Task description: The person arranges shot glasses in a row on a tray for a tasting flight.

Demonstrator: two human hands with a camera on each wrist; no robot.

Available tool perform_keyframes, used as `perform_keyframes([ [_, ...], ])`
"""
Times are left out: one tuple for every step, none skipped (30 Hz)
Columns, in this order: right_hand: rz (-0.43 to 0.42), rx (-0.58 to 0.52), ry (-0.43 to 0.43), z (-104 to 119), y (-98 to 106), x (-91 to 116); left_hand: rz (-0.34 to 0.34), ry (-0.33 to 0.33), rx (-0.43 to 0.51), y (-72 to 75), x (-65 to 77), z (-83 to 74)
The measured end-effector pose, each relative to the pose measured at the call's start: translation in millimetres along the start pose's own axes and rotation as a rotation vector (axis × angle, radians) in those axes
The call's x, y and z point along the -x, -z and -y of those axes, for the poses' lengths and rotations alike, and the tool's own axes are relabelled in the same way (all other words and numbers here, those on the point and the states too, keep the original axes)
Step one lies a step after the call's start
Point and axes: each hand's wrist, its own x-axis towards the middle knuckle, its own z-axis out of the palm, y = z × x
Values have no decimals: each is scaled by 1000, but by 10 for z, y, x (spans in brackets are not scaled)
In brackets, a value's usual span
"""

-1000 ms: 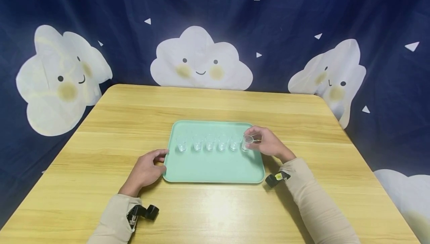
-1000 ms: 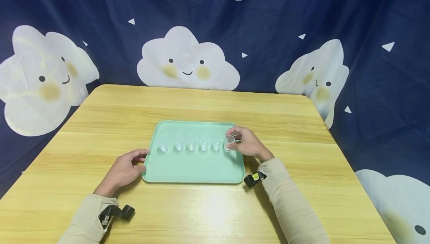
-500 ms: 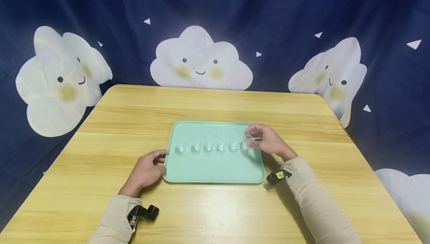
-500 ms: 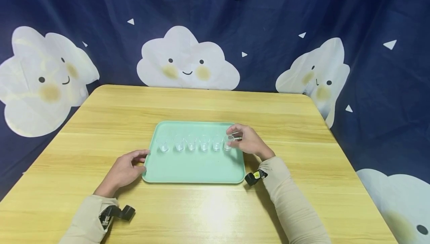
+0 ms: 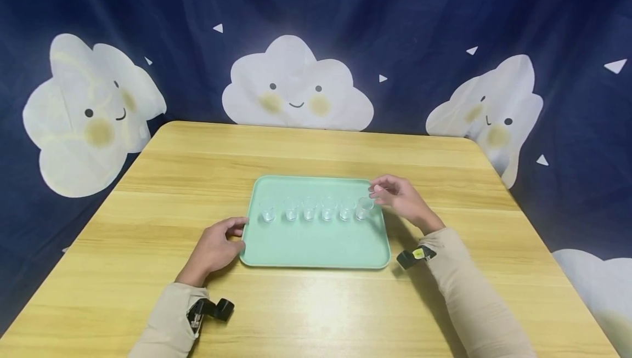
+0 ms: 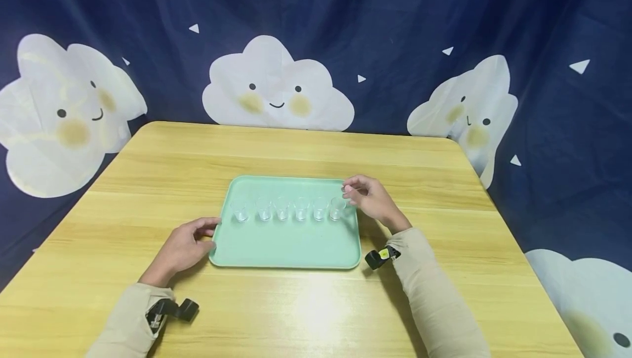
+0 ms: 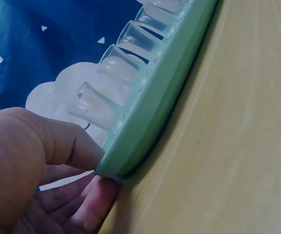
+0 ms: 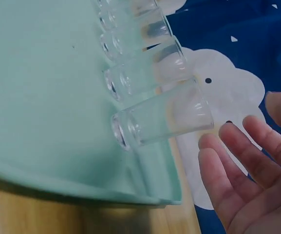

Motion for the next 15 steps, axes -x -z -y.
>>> perform_keyframes([
  [-17,-2,-4,0,2,12,-1,-1,0,-2,-3,-3],
  [-37,11,-8,2,5,25,-3,-5,1,-5,-8,-6],
  [-58,27,-10,8,8,39,-8,-10,-1,-6,-12,-11],
  [-83,44,-12,11,11,51,-13,-19,-3,-8,-17,-18],
  [-112,71,-10,14,16,65,-17,-30,-4,-9,-22,-27],
  [-139,99,-3,20,18,78,-24,-42,-3,-6,-27,-36],
  [-165,132,8,23,20,91,-30,-53,-3,-3,-31,-46],
  [-190,163,27,25,22,104,-37,-67,-2,2,-35,-55],
  [-213,193,50,26,23,122,-45,-86,-7,8,-38,-65],
  [-235,234,75,24,25,141,-58,-104,-19,15,-41,-74],
  [-255,278,102,25,25,163,-75,-124,-35,24,-41,-82],
  [-270,318,129,27,24,188,-96,-143,-54,35,-42,-89],
  [-286,364,150,23,24,213,-120,-158,-75,49,-39,-96],
  [-304,407,168,17,24,239,-145,-173,-96,65,-36,-104],
  [-321,450,179,12,25,269,-170,-188,-118,82,-32,-112],
])
